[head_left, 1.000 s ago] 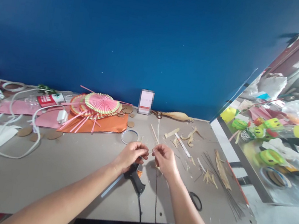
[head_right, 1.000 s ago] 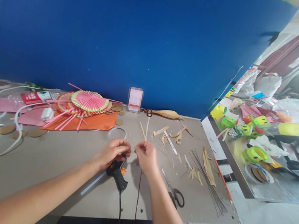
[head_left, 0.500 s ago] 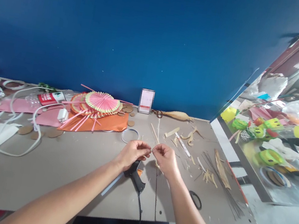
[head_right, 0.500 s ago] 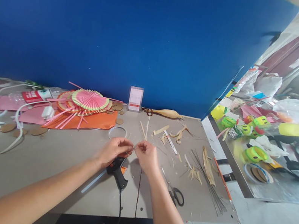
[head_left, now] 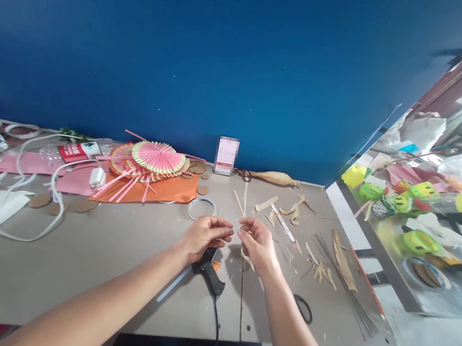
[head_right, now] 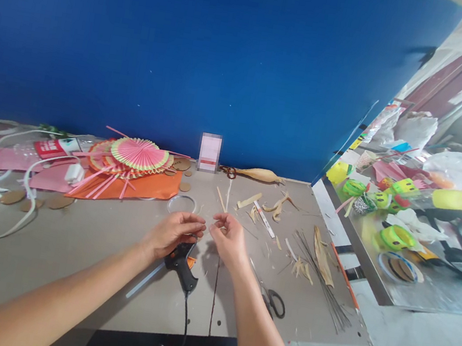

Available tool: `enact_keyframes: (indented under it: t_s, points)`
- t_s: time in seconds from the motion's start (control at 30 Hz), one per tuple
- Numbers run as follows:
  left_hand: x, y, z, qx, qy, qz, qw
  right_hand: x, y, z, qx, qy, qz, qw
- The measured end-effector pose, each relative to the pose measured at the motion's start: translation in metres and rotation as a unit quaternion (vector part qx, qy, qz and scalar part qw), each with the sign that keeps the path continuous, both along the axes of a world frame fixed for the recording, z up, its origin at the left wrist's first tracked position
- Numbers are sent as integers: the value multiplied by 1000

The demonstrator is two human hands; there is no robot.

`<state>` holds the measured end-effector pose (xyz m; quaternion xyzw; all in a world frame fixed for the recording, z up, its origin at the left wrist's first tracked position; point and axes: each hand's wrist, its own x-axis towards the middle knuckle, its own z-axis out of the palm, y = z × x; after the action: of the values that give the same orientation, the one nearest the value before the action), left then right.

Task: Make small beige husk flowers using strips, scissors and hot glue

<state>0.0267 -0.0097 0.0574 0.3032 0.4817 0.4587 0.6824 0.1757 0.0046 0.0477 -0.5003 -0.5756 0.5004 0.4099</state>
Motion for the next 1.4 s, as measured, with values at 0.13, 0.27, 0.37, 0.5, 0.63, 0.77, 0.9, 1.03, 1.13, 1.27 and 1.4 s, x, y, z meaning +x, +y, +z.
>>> enact_keyframes:
  t_s: [0.13,0.27,0.37,0.5,0.63,0.77,0.9,1.03,1.13,1.27,1.4]
  points:
    - [1,0,2,10,2,-10,1000,-1,-1,1,-1,-18,9,1000]
    - [0,-1,0,5,-1,-23,1000,-2,0,-1,-1,-33,0,999]
    - [-1,-1,-2,5,16,-25,1000,-3,1,-1,4,-38,-1,999]
    - [0,-1,-2,22,52,-22,998,-2,1,-1,17,-49,3,999]
    - [0,-2,0,33,64,-19,997,1,2,-1,33,-68,9,997]
    - [-1,-2,0,41,79,-20,996,2,2,-3,46,-84,11,995]
    - [-1,-1,-2,41,81,-18,996,2,2,-4,57,-99,11,993]
    - [-1,0,-3,39,82,-13,996,1,1,-5,67,-110,8,992]
    - [-1,0,-3,38,87,-7,995,2,1,-5,72,-118,6,990]
    - [-1,-1,-2,35,91,-1,995,2,1,-5,78,-129,5,989]
    - [-2,-2,0,29,87,-12,996,2,-1,3,90,-136,21,986]
